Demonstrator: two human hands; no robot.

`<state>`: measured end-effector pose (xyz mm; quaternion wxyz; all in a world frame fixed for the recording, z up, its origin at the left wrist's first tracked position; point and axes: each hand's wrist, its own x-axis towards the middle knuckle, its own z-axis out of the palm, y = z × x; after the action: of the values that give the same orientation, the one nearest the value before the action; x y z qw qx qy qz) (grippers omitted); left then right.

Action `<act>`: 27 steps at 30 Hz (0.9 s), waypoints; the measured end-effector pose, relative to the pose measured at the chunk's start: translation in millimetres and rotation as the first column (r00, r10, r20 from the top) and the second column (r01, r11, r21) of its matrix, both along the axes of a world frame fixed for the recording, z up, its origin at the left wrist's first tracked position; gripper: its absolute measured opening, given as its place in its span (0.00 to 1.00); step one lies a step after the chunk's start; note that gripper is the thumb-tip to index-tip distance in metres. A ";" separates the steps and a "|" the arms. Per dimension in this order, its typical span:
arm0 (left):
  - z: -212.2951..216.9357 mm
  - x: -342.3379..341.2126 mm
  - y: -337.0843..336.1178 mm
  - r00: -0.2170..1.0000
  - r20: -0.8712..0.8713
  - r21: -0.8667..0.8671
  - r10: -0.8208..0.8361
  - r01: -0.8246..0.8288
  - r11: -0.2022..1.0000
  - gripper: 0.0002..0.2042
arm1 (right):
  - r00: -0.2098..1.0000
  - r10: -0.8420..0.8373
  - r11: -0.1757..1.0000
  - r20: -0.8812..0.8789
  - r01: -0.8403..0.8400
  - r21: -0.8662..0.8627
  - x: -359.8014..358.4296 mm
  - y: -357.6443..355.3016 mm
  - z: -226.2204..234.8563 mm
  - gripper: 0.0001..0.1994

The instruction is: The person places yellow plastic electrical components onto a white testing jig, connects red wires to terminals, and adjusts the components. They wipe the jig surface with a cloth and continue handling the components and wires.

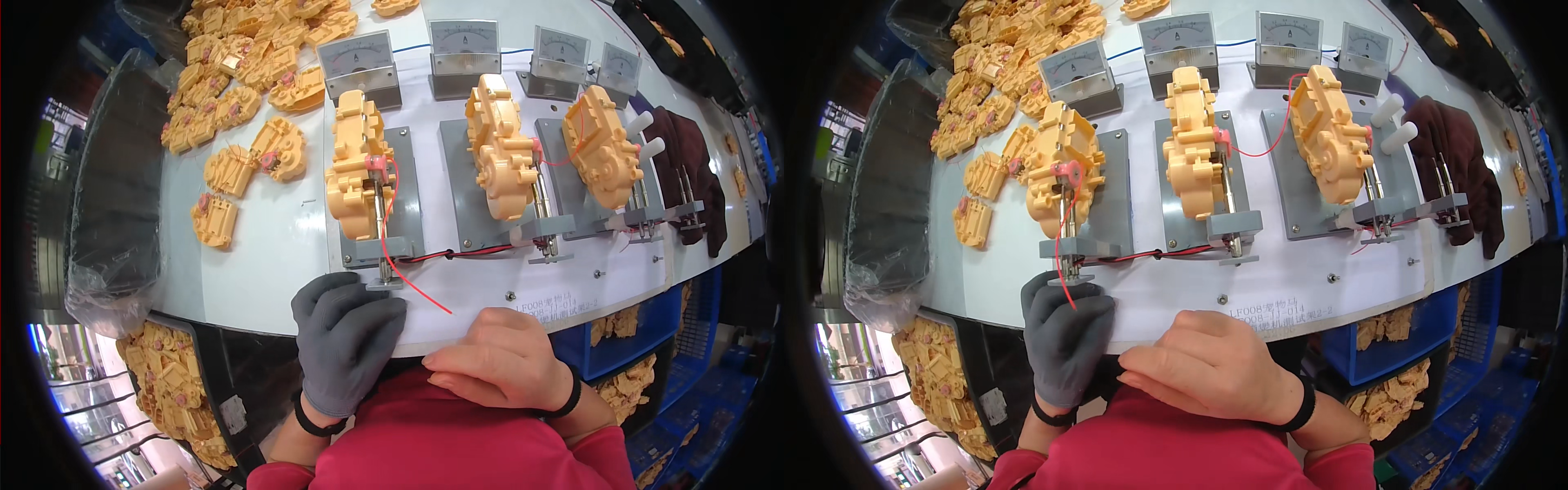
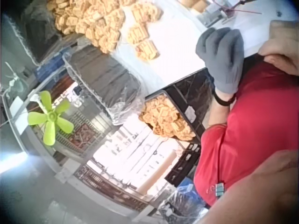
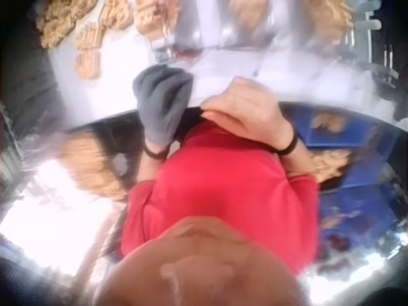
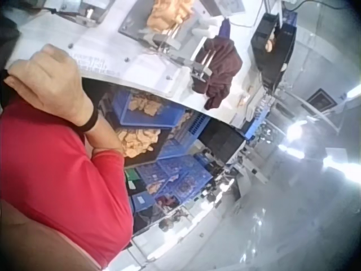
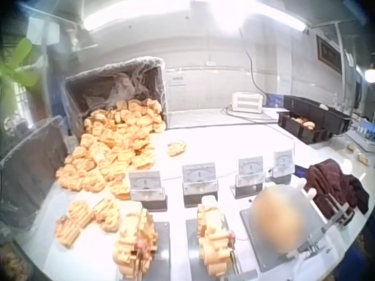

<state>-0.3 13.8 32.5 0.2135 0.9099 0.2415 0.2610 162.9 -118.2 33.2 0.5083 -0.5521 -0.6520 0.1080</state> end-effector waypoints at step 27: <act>-7.5 -7.0 -12.2 0.998 0.052 -0.307 0.030 -0.012 0.952 0.11 | 0.988 -0.084 0.990 -0.130 0.097 0.098 -6.0 4.8 -5.4 0.08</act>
<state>-7.2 1.6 25.0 0.3560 0.8555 0.2826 0.2479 156.9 -113.4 27.8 0.5808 -0.5461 -0.5977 0.0852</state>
